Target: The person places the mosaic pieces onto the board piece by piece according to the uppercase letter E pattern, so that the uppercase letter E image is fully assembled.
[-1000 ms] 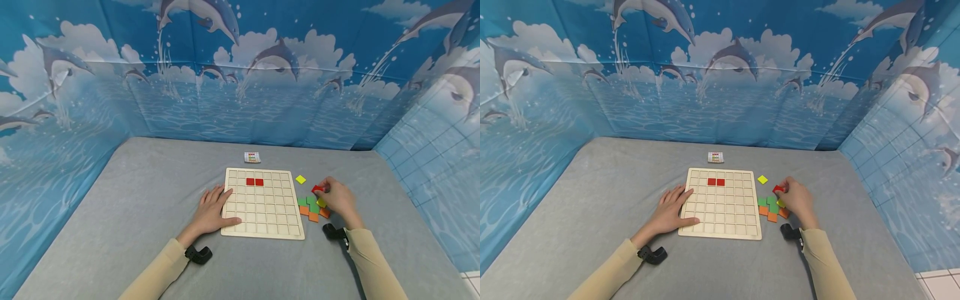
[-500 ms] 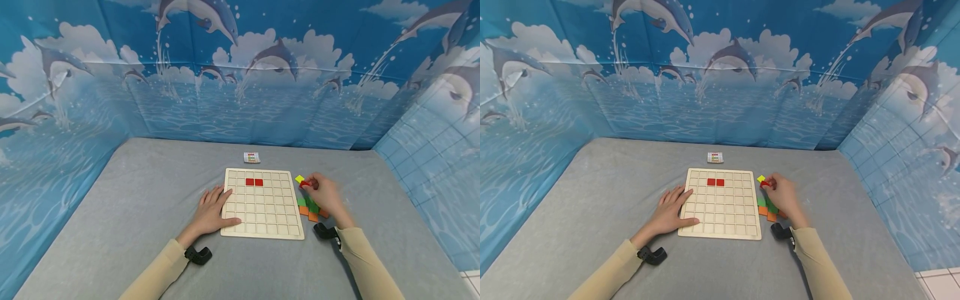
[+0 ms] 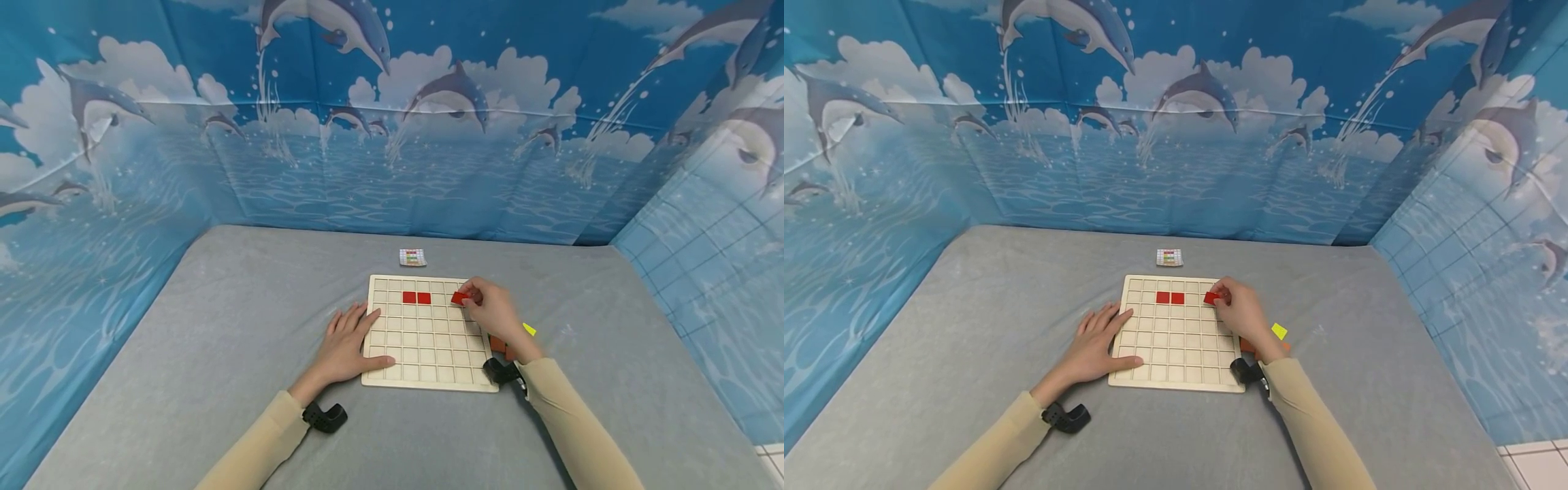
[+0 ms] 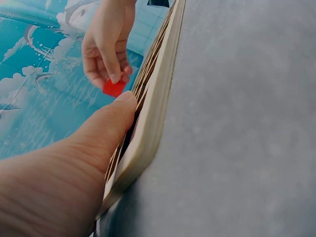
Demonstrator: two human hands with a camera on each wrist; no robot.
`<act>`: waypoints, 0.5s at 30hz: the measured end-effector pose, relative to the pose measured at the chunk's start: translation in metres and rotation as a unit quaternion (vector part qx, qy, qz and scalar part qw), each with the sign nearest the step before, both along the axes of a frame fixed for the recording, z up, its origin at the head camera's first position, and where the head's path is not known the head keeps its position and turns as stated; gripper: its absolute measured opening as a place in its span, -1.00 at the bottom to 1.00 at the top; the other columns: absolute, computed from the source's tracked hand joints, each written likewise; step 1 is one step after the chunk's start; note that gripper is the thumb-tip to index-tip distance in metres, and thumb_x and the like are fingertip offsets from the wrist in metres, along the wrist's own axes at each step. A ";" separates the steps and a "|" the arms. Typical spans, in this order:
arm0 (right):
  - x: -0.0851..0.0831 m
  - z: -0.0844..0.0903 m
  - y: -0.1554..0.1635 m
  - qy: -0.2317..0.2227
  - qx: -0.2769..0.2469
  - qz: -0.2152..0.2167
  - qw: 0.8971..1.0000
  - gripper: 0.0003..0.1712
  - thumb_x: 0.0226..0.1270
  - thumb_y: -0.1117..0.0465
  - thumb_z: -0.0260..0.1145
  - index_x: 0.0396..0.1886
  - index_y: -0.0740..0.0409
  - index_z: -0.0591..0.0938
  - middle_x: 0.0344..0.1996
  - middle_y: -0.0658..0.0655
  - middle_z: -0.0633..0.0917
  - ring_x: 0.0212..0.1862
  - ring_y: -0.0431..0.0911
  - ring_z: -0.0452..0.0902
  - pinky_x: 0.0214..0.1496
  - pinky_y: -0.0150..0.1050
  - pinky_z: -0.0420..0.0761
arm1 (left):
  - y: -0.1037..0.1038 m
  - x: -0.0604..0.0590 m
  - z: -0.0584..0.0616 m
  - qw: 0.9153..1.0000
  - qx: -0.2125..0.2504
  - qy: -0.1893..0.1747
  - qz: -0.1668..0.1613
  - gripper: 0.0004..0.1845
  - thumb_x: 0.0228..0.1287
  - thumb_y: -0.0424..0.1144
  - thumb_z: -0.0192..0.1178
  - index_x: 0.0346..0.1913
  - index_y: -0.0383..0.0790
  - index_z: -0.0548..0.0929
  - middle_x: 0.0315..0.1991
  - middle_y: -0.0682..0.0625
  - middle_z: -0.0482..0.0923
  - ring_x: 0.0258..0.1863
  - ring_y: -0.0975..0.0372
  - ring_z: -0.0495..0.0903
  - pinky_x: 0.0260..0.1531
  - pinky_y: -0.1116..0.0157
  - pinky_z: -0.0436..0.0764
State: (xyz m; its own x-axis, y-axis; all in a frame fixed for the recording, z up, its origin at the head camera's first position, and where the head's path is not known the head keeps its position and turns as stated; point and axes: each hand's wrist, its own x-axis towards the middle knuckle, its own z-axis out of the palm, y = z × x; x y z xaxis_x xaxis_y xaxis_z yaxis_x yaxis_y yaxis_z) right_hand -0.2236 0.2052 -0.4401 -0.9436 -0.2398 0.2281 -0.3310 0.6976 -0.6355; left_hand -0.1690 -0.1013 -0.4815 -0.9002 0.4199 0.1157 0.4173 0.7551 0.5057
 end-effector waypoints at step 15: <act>-0.013 -0.003 -0.024 -0.038 -0.018 0.019 0.999 -0.88 0.25 0.42 0.29 -0.25 0.19 0.64 -0.36 0.10 0.64 -0.36 -0.06 0.54 -0.29 -0.14 0.53 | 0.000 -0.001 -0.001 1.000 -0.012 -0.008 0.006 0.03 0.05 0.41 0.16 0.48 -0.08 0.13 0.49 -0.10 -0.09 0.46 0.08 -0.20 0.33 0.01 -0.27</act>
